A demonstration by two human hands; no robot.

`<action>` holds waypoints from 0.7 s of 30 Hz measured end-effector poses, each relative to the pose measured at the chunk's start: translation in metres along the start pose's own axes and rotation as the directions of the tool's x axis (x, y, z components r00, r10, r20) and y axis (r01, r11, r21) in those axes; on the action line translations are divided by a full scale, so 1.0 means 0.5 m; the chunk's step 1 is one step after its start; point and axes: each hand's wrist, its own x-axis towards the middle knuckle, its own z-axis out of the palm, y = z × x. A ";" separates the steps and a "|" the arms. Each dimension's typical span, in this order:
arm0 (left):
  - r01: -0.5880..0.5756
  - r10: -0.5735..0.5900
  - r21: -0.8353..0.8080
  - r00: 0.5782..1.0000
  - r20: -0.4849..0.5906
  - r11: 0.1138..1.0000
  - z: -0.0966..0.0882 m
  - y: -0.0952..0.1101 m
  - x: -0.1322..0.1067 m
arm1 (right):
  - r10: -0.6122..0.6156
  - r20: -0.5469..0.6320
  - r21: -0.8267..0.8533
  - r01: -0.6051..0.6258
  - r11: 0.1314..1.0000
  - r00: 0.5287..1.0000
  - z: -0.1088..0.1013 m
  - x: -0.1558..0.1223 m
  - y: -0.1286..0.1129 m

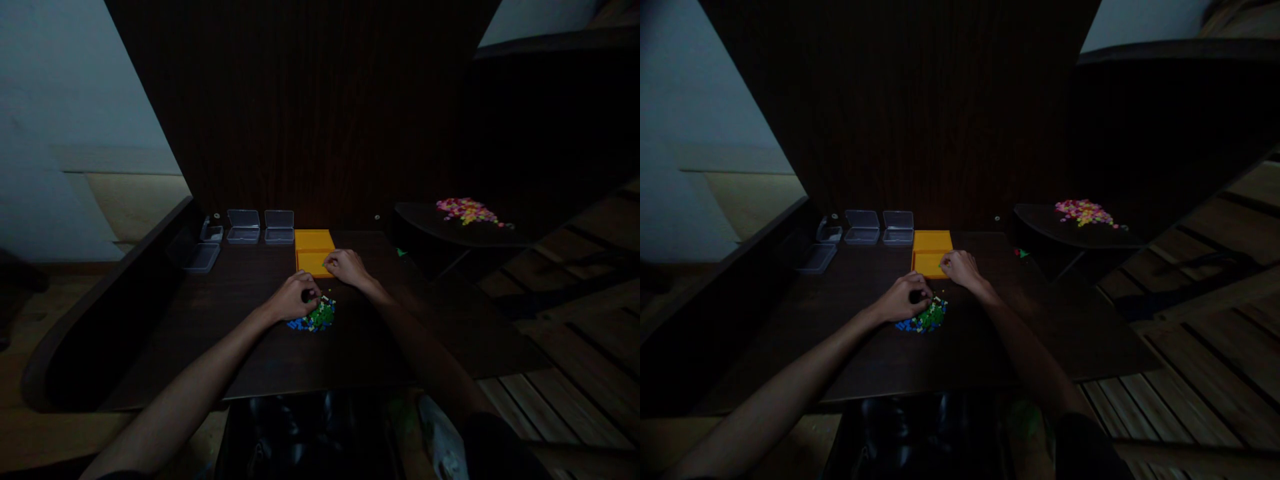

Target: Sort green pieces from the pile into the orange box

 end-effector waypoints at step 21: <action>0.035 -0.036 0.039 0.999 0.027 0.999 -0.009 -0.012 -0.002 | -0.353 0.168 0.369 0.273 0.888 0.920 -0.027 -0.020 0.017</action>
